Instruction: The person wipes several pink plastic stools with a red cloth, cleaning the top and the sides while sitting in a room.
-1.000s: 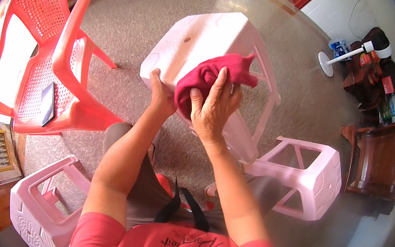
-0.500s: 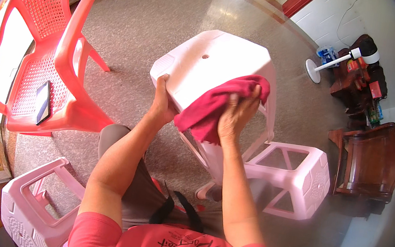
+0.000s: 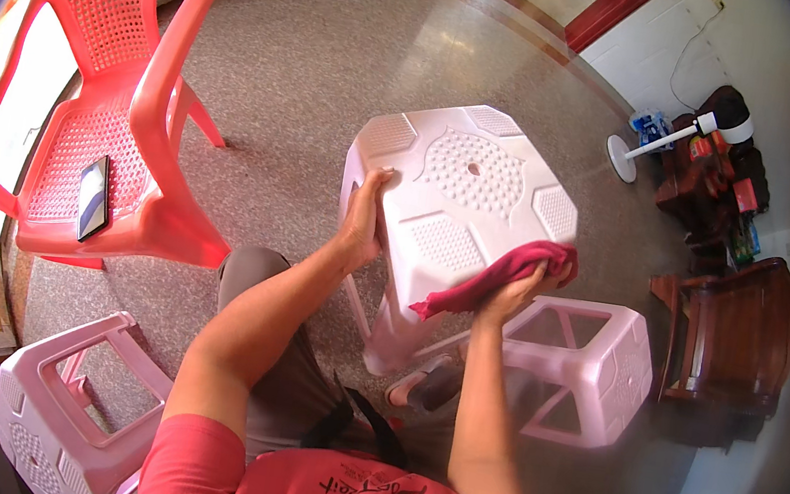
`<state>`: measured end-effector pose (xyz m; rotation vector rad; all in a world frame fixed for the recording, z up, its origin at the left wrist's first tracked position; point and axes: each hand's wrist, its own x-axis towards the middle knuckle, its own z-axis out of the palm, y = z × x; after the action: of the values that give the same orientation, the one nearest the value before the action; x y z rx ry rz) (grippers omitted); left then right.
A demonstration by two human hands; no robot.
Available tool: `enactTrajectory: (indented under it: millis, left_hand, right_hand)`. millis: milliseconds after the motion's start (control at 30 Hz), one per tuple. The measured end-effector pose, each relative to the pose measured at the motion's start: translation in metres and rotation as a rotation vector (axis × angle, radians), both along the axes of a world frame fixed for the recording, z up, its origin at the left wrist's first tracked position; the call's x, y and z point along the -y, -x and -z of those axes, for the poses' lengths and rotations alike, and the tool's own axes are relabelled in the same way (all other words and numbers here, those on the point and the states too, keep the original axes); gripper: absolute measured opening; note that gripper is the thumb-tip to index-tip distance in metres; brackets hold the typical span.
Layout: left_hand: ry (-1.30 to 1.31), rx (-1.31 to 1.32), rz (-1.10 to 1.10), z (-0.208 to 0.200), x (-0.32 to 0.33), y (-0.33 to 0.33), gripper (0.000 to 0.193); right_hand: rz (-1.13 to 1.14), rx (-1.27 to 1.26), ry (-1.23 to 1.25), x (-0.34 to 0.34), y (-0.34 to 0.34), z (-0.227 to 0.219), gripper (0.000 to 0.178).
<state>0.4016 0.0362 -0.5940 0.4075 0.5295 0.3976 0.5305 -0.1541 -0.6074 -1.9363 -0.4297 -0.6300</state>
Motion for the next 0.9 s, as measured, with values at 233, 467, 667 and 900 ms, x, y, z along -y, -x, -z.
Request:
enactTrajectory:
  millis: [233,467,667,900]
  left_hand:
    - [-0.107,-0.053,-0.132,0.018,0.013,0.003,0.043]
    - [-0.189,-0.057,-0.067,0.036,0.023,0.004,0.034]
    - [-0.242,-0.105,-0.012,0.049,0.017,0.014,0.035]
    - [-0.344,-0.119,0.018,0.059,0.014,0.018,0.045]
  right_hand:
    - [-0.090,-0.357,-0.352,0.002,0.060,-0.015,0.058]
    - [-0.019,-0.381,-0.426,0.038,0.048,0.050,0.056]
    - [0.062,-0.473,-0.724,0.012,0.074,-0.006,0.061]
    - [0.187,-0.459,-0.569,0.048,0.031,0.050,0.051]
